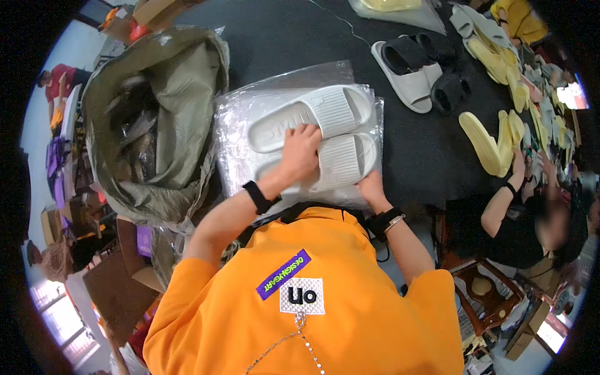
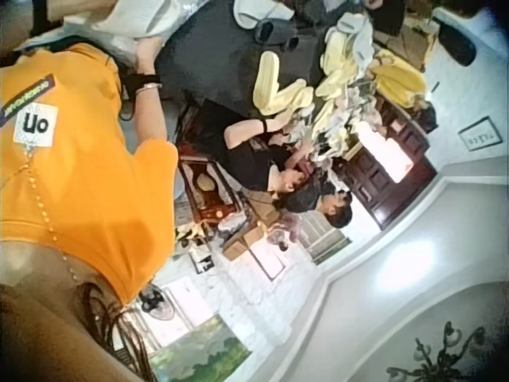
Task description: The recorder is packing various pairs of slides/sandals into plastic bags at a packing station.
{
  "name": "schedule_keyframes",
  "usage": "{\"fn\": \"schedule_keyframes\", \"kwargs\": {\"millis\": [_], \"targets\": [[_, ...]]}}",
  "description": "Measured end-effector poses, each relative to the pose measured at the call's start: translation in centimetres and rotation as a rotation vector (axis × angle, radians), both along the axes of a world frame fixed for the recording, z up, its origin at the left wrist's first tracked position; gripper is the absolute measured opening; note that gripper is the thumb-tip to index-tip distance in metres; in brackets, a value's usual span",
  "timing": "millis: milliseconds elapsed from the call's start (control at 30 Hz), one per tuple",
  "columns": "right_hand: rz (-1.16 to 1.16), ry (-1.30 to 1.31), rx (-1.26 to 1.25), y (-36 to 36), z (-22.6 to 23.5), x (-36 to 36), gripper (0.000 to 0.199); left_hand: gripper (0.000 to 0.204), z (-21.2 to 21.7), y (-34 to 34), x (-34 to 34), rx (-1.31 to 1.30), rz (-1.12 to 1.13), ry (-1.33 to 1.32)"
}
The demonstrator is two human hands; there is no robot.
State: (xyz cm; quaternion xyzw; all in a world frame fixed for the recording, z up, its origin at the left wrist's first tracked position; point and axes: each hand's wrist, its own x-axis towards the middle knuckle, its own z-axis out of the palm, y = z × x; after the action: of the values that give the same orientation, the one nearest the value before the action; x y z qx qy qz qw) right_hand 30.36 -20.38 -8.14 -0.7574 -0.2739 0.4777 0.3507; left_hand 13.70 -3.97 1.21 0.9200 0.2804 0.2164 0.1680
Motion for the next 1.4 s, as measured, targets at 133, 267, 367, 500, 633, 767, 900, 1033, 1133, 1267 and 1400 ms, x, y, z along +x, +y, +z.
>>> {"fn": "schedule_keyframes", "kwargs": {"millis": [133, 267, 367, 500, 633, 767, 900, 1033, 1133, 1267, 1400], "targets": [[-0.102, 0.108, 0.089, -0.3, 2.3, 0.2, 0.027, 0.026, -4.7, 0.1, -2.7, -0.068, 0.100, 0.031], [-0.009, 0.124, 0.059, -0.8, 3.7, 0.1, 0.030, 0.028, -5.7, 1.9, -8.4, 0.017, 0.229, 0.138], [0.086, 0.095, -0.003, -1.0, 4.2, 0.3, 0.030, 0.029, -6.9, 4.0, -13.4, 0.011, 0.407, 0.187], [0.215, -0.038, -0.037, -0.7, 5.6, 0.0, 0.030, 0.033, -6.6, 5.4, -15.8, -0.067, 0.529, 0.182], [0.291, -0.210, 0.103, -1.3, 6.6, -0.7, 0.027, 0.032, -5.6, 6.2, -15.2, -0.172, 0.538, 0.125], [0.315, -0.242, 0.135, -2.4, 8.5, -1.0, 0.026, 0.027, -1.3, 5.3, -13.1, -0.052, 0.526, 0.162], [0.301, -0.250, 0.097, -3.6, 9.0, -0.9, 0.025, 0.025, 0.5, 3.1, -10.8, 0.098, 0.395, 0.196], [0.280, -0.388, 0.104, -6.3, 6.1, 0.6, 0.021, 0.027, -2.7, 1.7, -9.7, 0.007, 0.306, 0.254], [0.401, -0.514, -0.181, -5.7, 8.8, 0.8, 0.018, 0.026, -4.5, 1.7, -10.1, -0.091, 0.310, 0.246], [0.448, -1.110, 0.017, -3.4, 9.7, 0.3, 0.015, 0.025, -4.5, 2.2, -10.7, -0.106, 0.262, 0.201], [0.713, -0.977, 0.236, 0.3, 9.0, -1.5, 0.063, 0.021, -5.0, 2.4, -11.0, -0.051, 0.238, 0.181]]}}
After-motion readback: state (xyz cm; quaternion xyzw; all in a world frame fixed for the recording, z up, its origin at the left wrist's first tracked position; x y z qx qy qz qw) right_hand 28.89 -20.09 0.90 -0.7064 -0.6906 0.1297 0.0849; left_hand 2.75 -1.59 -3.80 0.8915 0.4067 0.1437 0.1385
